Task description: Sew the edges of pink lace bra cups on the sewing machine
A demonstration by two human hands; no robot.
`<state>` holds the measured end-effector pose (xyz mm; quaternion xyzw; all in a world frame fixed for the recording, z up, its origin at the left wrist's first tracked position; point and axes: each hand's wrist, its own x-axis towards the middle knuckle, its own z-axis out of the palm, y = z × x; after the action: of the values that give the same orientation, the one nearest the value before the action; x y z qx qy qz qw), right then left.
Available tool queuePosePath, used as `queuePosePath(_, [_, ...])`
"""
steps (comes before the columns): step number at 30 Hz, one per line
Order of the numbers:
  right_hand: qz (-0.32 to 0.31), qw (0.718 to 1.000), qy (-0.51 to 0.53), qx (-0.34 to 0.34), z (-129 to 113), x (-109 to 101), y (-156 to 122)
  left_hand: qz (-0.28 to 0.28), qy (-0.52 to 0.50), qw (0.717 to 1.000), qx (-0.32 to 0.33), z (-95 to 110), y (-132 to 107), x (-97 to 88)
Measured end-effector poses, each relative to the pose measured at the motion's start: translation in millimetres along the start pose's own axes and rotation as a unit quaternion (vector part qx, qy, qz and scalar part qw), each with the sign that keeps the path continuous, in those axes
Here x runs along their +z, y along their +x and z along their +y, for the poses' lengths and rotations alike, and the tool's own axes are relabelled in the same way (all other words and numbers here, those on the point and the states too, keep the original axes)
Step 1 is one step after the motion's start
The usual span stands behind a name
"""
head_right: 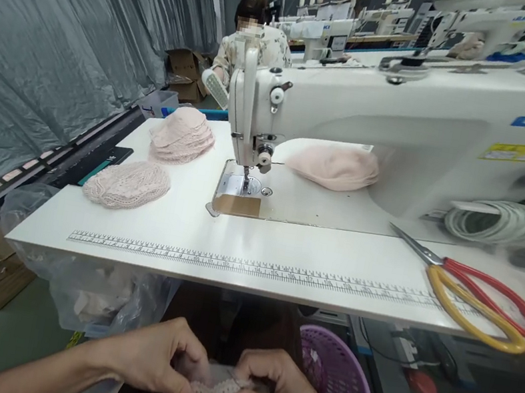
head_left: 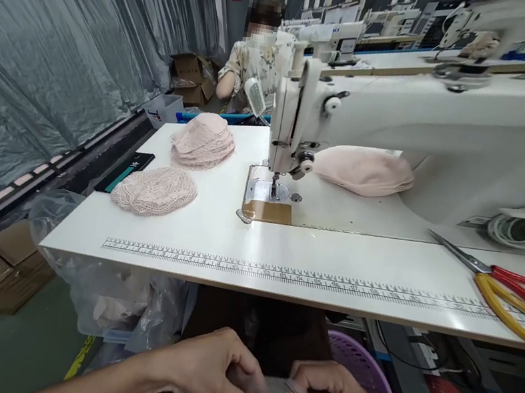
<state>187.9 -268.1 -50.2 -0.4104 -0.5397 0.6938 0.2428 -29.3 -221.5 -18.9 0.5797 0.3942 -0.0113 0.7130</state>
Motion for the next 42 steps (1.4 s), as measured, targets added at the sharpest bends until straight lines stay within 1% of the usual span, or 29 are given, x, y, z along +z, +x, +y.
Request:
queuePosePath(2, [0.001,1.000,0.002,-0.022,-0.6,-1.8,-8.6,-0.002,0.014,1.000,0.001,1.1,-1.5,4.9])
queuePosePath(5, [0.003,0.999,0.004,-0.052,-0.6,-4.2,-22.0,-0.016,0.007,1.000,0.005,5.1,-2.0,12.6])
queuePosePath(8, [-0.005,0.998,0.010,-0.060,1.3,-3.8,-31.2,-0.031,-0.001,0.999,0.010,11.6,-2.0,19.5])
queuePosePath(11, [-0.020,0.998,0.010,-0.060,3.9,-1.0,-33.2,-0.044,-0.002,0.999,0.015,17.5,-3.0,22.8])
queuePosePath(15, [-0.025,0.998,0.016,-0.058,5.9,-0.3,-29.8,-0.059,-0.031,0.998,0.016,16.7,-6.9,18.9])
queuePosePath(20, [-0.040,0.998,0.025,-0.035,3.0,-5.2,-25.9,-0.076,-0.089,0.993,0.016,0.9,-8.8,14.1])
queuePosePath(24, [-0.031,0.999,0.024,-0.012,-1.5,-7.5,-23.2,-0.060,-0.068,0.995,0.051,-7.5,-6.1,13.5])
queuePosePath(28, [-0.015,0.999,0.029,0.003,-2.1,-10.3,-22.1,-0.052,-0.064,0.992,0.092,-5.8,-3.3,8.7])
queuePosePath(31, [-0.004,1.000,0.029,0.010,-2.6,-13.8,-21.4,-0.047,-0.080,0.992,0.082,-3.6,-0.5,4.2])
queuePosePath(36, [-0.001,0.999,0.029,0.018,-7.1,-18.7,-17.8,-0.041,-0.055,0.995,0.074,-2.9,5.2,-0.5])
queuePosePath(42, [-0.025,0.999,0.019,0.031,-12.1,-13.4,-5.4,-0.056,-0.015,0.994,0.095,-1.7,8.4,-5.5])
